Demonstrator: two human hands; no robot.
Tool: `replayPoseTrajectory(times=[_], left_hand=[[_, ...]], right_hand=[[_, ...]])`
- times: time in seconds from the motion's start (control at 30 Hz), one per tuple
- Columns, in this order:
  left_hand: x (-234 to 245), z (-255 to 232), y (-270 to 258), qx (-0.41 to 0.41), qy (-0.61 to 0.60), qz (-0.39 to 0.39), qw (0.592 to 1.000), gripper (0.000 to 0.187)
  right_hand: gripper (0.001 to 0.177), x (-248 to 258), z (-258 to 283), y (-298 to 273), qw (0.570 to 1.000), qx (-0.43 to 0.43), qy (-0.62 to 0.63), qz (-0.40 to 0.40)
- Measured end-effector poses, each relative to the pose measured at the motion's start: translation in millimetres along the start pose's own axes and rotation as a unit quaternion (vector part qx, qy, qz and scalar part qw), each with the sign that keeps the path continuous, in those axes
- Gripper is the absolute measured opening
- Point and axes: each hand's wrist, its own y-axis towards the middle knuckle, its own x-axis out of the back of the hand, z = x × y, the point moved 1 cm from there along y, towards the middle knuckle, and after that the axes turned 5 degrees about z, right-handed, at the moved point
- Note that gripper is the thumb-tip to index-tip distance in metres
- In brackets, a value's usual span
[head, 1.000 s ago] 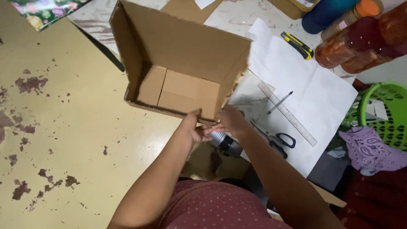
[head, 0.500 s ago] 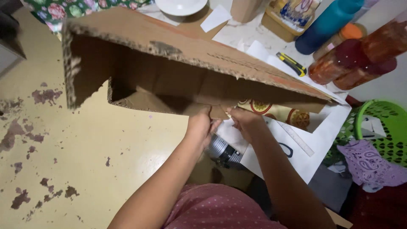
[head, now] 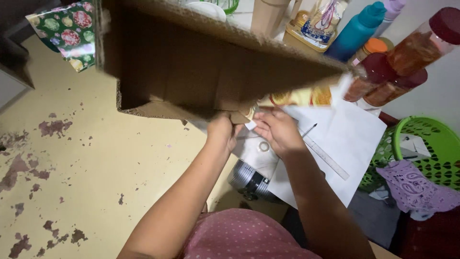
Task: The person is wrapping a cardboard box with decorative patterned paper using tape and scissors.
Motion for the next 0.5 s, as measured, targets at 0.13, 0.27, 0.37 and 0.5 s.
replayPoseTrajectory(times=[0.13,0.27,0.37,0.5], left_hand=[[17,3,23,0.019,-0.012,-0.045,0.999,0.023],[36,8,36,0.026,-0.045,-0.021,0.998,0.026],[41,9,34,0.034,-0.041,-0.023,0.998,0.027],[46,20,22,0.033,-0.023,-0.05,0.998,0.028]], right_hand=[[0.028,-14,5,3,1.0,0.007,-0.009,-0.002],[0.031,-7,1,0,1.0,-0.012,0.023,-0.018],[0.032,24,-9,-9,0.996,-0.007,-0.071,-0.06],[0.03,80,-24,-51,0.798,-0.119,-0.567,-0.168]])
